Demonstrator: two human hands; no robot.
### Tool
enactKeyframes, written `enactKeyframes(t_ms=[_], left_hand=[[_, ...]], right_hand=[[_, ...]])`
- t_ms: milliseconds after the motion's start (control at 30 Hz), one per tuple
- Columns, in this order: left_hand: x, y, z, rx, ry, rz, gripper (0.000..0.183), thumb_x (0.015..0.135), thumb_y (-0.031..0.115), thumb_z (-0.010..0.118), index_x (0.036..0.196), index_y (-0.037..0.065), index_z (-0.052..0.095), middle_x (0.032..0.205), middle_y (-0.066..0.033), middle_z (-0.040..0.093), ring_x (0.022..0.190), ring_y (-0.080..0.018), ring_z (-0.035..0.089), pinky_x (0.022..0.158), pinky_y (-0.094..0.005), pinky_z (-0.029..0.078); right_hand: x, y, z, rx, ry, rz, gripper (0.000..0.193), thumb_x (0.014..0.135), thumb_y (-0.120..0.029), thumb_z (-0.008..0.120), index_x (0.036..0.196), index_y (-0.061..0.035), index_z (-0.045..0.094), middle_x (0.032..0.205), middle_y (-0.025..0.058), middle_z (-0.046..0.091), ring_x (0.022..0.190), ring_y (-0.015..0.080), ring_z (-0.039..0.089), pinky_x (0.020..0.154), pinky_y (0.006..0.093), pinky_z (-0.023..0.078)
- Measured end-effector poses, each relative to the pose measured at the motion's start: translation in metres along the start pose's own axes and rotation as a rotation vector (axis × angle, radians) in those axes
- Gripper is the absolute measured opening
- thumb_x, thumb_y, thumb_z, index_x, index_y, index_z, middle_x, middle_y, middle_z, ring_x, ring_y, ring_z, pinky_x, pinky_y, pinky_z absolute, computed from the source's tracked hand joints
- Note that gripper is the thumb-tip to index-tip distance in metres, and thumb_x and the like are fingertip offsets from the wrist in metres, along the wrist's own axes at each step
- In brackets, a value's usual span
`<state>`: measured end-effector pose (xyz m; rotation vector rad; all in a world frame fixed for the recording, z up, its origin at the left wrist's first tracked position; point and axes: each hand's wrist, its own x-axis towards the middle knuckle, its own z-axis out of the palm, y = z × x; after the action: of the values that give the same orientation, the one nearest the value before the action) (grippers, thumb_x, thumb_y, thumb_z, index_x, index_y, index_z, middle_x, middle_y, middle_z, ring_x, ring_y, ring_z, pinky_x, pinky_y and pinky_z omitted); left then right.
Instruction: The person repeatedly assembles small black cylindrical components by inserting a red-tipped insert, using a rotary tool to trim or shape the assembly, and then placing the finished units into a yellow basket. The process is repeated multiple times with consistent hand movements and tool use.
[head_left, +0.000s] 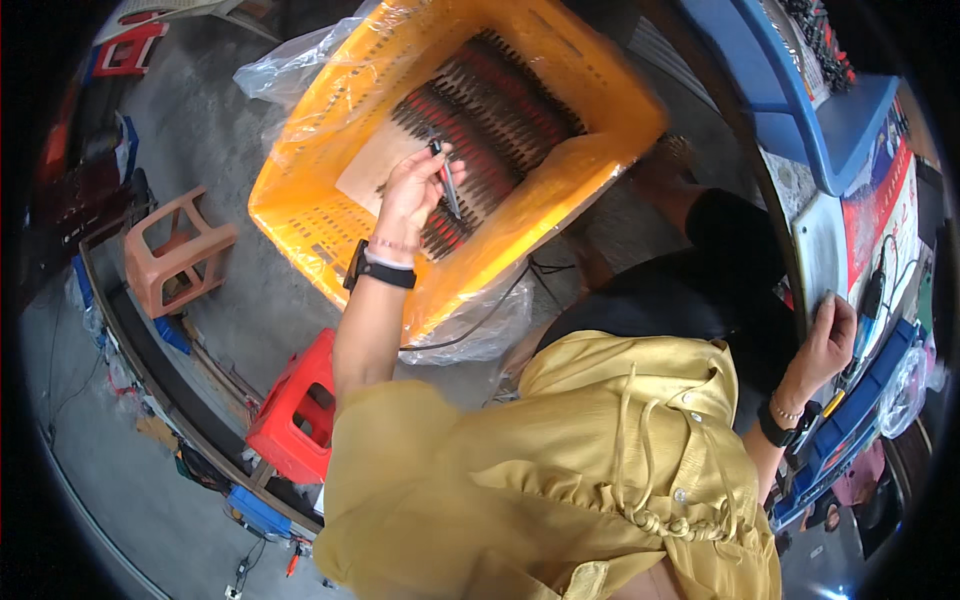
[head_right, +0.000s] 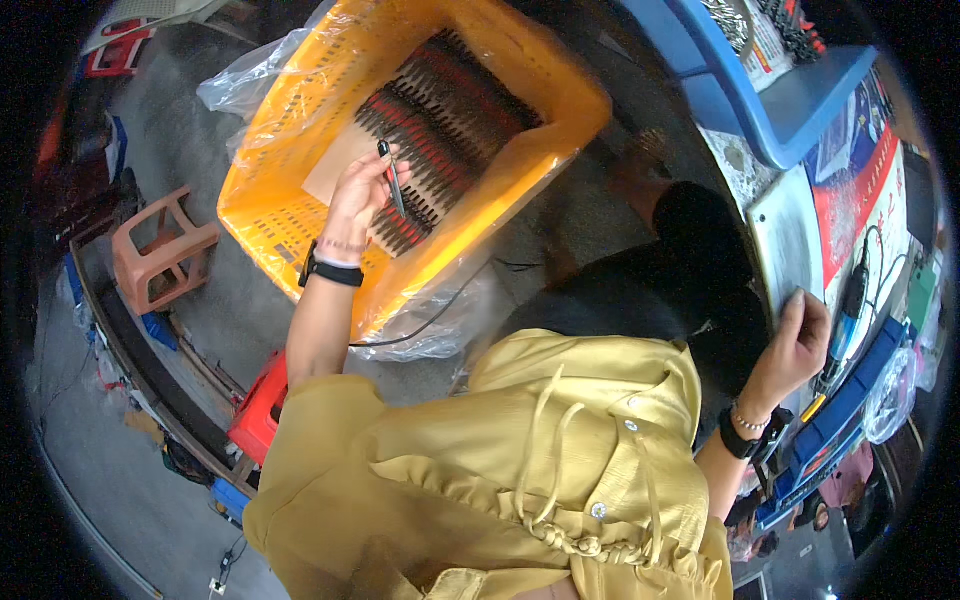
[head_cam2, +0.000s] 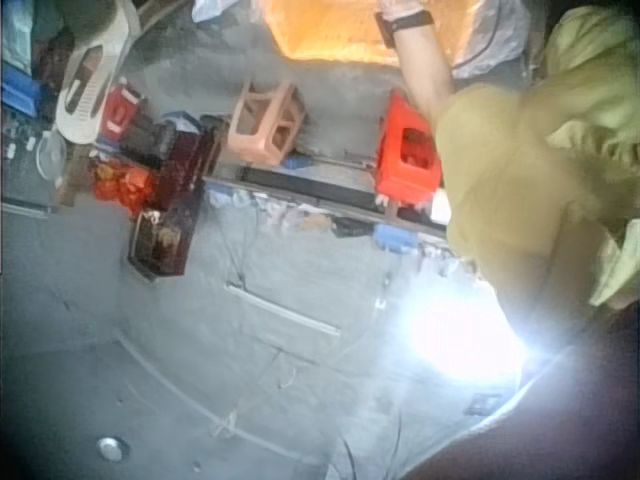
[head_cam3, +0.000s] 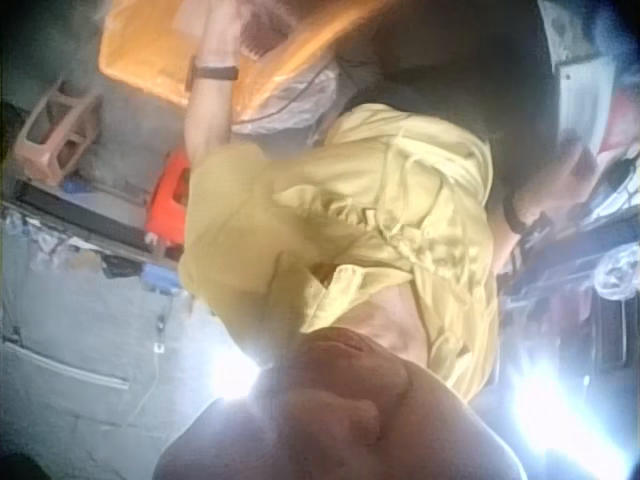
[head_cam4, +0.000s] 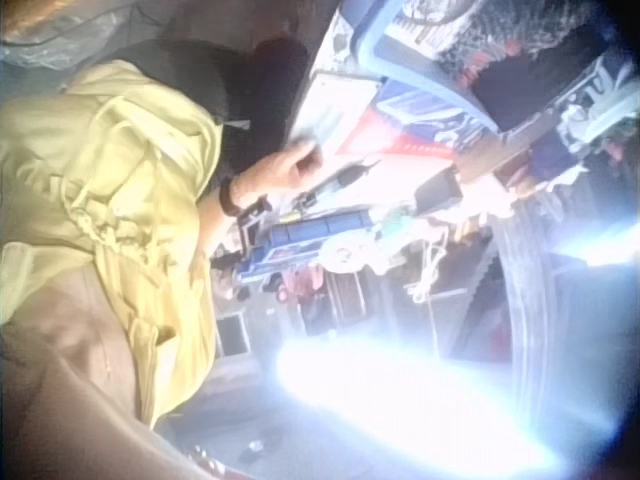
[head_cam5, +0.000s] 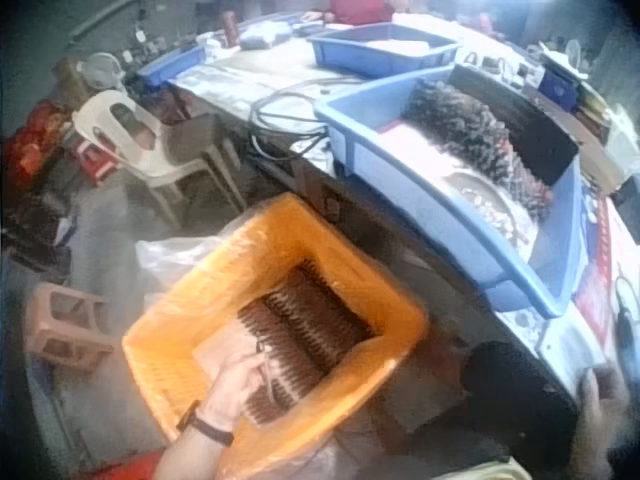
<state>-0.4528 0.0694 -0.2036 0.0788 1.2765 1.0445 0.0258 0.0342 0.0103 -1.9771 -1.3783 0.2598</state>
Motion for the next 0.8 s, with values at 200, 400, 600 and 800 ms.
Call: enactKeyframes(t_ms=[200,400,600,800], left_hand=[[-0.117,0.004,0.128,0.064,-0.442,0.077,0.020,0.090,0.011,0.065,0.109,0.004,0.066,0.088,0.0009,0.067,0.073,-0.0060,0.062,0.067,-0.0204,0.051],[-0.157,-0.012,0.201,0.217,-0.589,-0.011,0.019,0.091,0.010,0.062,0.108,0.002,0.062,0.080,0.0020,0.062,0.062,-0.0020,0.053,0.053,-0.0160,0.042],[-0.166,-0.025,0.212,0.394,-0.626,-0.016,0.016,0.092,0.007,0.059,0.107,0.001,0.061,0.079,0.0020,0.060,0.058,-0.0010,0.049,0.051,-0.0147,0.040],[-0.174,-0.041,0.220,0.507,-0.598,0.044,0.014,0.093,0.008,0.059,0.106,0.001,0.060,0.079,0.0016,0.059,0.059,-0.0014,0.050,0.050,-0.0150,0.040]], right_hand=[[-0.051,-0.080,0.038,0.286,-1.059,0.020,0.018,0.089,-0.014,0.065,0.101,0.0001,0.065,0.094,0.0118,0.066,0.080,0.0188,0.063,0.073,0.0300,0.050],[-0.070,-0.080,0.060,0.849,-1.276,0.601,0.019,0.097,-0.020,0.060,0.097,-0.0016,0.063,0.082,-0.0023,0.061,0.071,0.0035,0.053,0.065,0.0208,0.045],[-0.075,-0.073,0.044,0.881,-1.094,0.691,0.017,0.094,-0.020,0.064,0.096,-0.0036,0.065,0.080,-0.0048,0.061,0.064,0.0005,0.051,0.058,0.0157,0.042],[-0.081,-0.063,0.041,0.859,-1.062,0.689,0.014,0.091,-0.015,0.065,0.087,-0.0022,0.063,0.076,-0.0012,0.062,0.060,0.0025,0.052,0.055,0.0174,0.043]])
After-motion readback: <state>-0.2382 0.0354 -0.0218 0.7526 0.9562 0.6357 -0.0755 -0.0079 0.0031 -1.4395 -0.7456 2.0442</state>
